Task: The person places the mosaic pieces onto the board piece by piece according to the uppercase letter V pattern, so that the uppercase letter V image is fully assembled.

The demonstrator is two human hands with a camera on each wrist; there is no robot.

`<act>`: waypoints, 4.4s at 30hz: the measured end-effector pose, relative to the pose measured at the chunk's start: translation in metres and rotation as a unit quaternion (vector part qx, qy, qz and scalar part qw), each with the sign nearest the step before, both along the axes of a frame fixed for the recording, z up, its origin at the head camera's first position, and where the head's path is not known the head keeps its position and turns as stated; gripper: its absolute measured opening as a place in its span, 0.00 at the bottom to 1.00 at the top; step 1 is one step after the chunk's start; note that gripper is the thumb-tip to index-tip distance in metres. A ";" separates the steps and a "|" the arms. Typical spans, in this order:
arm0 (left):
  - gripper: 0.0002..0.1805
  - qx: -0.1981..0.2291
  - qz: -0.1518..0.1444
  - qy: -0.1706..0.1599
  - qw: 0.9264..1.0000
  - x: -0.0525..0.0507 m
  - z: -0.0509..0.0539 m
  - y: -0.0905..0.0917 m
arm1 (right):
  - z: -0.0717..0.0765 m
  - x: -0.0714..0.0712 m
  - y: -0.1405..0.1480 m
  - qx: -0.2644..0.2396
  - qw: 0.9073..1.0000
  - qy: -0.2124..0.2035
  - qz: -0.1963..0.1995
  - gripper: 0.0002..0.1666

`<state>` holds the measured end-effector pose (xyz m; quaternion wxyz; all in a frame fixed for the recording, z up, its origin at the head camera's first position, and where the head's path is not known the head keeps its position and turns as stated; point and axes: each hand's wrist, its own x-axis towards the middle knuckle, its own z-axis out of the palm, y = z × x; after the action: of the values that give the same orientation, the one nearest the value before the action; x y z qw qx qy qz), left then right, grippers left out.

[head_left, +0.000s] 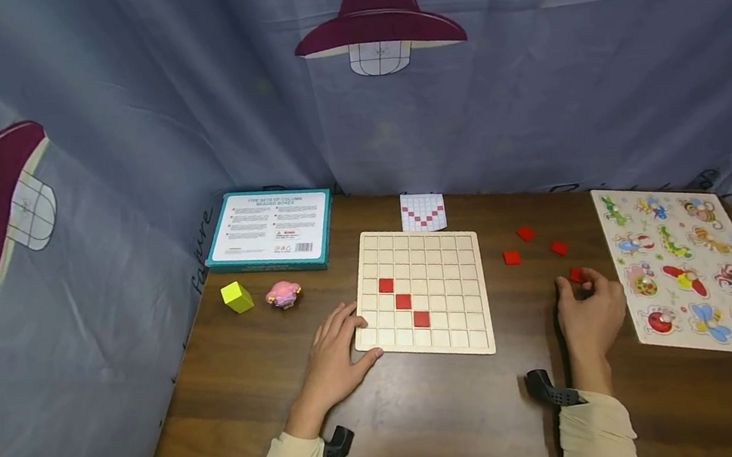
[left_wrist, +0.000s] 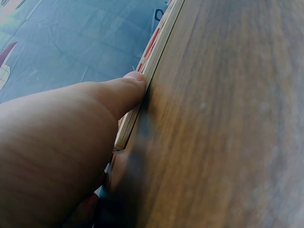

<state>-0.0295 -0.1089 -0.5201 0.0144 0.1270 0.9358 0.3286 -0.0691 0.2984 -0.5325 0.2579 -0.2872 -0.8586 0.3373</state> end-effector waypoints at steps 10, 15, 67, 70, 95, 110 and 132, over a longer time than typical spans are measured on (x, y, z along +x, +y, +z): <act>0.25 0.001 0.000 0.020 1.000 -0.001 0.003 0.002 | 0.004 -0.004 0.004 -0.020 0.998 -0.048 -0.024 0.31; 0.25 -0.002 0.002 0.024 1.000 -0.002 0.004 0.002 | 0.004 -0.008 0.003 -0.007 0.998 -0.063 -0.017 0.30; 0.26 0.000 -0.002 0.004 1.000 -0.002 0.001 0.002 | 0.006 0.006 0.005 0.055 0.990 -0.090 0.096 0.22; 0.25 -0.003 0.000 0.009 1.000 -0.001 0.001 0.001 | 0.005 0.005 0.005 0.059 0.988 -0.095 0.110 0.22; 0.24 0.000 -0.004 0.024 1.000 0.000 0.002 0.002 | 0.000 0.002 0.002 0.087 0.980 -0.071 0.167 0.19; 0.24 -0.001 0.004 0.016 1.000 0.000 0.003 0.002 | 0.008 -0.010 -0.036 0.088 0.961 0.016 0.262 0.17; 0.25 -0.011 -0.002 0.009 1.000 -0.001 0.003 0.001 | 0.033 -0.039 -0.182 0.077 0.905 -0.010 0.419 0.16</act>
<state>-0.0309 -0.1078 -0.5173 0.0078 0.1321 0.9393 0.3166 -0.1084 0.1168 -0.4992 0.1056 0.1160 -0.9257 0.3443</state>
